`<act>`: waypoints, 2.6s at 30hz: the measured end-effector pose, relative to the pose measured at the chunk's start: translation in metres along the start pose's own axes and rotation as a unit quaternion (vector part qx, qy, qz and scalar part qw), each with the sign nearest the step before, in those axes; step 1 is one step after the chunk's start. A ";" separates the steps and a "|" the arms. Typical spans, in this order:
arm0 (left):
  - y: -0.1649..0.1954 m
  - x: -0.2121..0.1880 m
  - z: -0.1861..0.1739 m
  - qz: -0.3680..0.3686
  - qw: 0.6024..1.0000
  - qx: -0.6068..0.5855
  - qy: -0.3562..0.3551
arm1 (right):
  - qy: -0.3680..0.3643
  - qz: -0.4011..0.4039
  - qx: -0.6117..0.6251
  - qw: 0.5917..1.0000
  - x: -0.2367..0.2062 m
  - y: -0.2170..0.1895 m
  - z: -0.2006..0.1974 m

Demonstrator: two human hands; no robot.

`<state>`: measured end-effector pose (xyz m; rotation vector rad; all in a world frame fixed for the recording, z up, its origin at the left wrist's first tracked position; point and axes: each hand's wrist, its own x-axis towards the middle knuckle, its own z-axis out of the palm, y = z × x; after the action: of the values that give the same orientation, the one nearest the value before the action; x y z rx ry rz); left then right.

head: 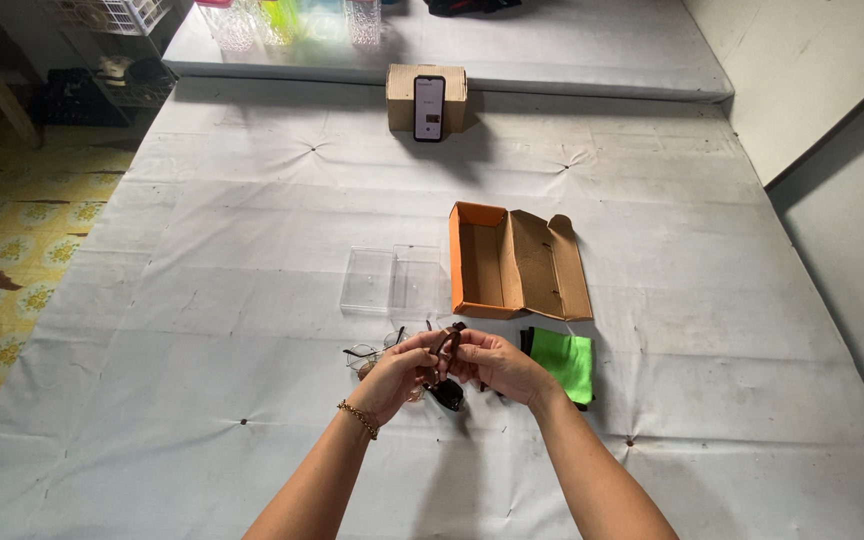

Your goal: The person removes a watch from their wrist and unfastens a bracelet, placing both into a clear plastic storage case alongside a ring. They then pick up sunglasses, wipe them with a green cloth, and handle several pairs of sunglasses on the table.

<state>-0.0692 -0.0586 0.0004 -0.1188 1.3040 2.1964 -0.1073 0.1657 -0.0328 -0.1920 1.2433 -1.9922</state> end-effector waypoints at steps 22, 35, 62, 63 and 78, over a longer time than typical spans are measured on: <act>-0.027 0.015 -0.010 0.119 0.970 0.177 0.114 | 0.149 -0.030 -0.136 0.979 -0.002 -0.003 0.002; -0.027 0.008 0.017 0.167 0.919 0.287 0.211 | 0.047 0.016 -0.253 0.966 -0.020 -0.036 0.026; -0.006 0.026 -0.102 0.189 0.787 0.486 0.329 | 0.257 -0.116 -0.699 0.657 0.144 -0.010 -0.021; -0.003 0.031 -0.110 0.192 0.789 0.483 0.327 | 0.262 -0.108 -0.697 0.658 0.156 -0.006 -0.027; 0.023 0.124 -0.206 0.120 0.805 0.500 0.296 | 0.406 -0.095 -0.648 0.637 0.322 0.038 -0.094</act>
<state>-0.2271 -0.1843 -0.1321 -0.2380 2.7922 1.3697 -0.3578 0.0069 -0.1950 -0.0824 3.1915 -0.8218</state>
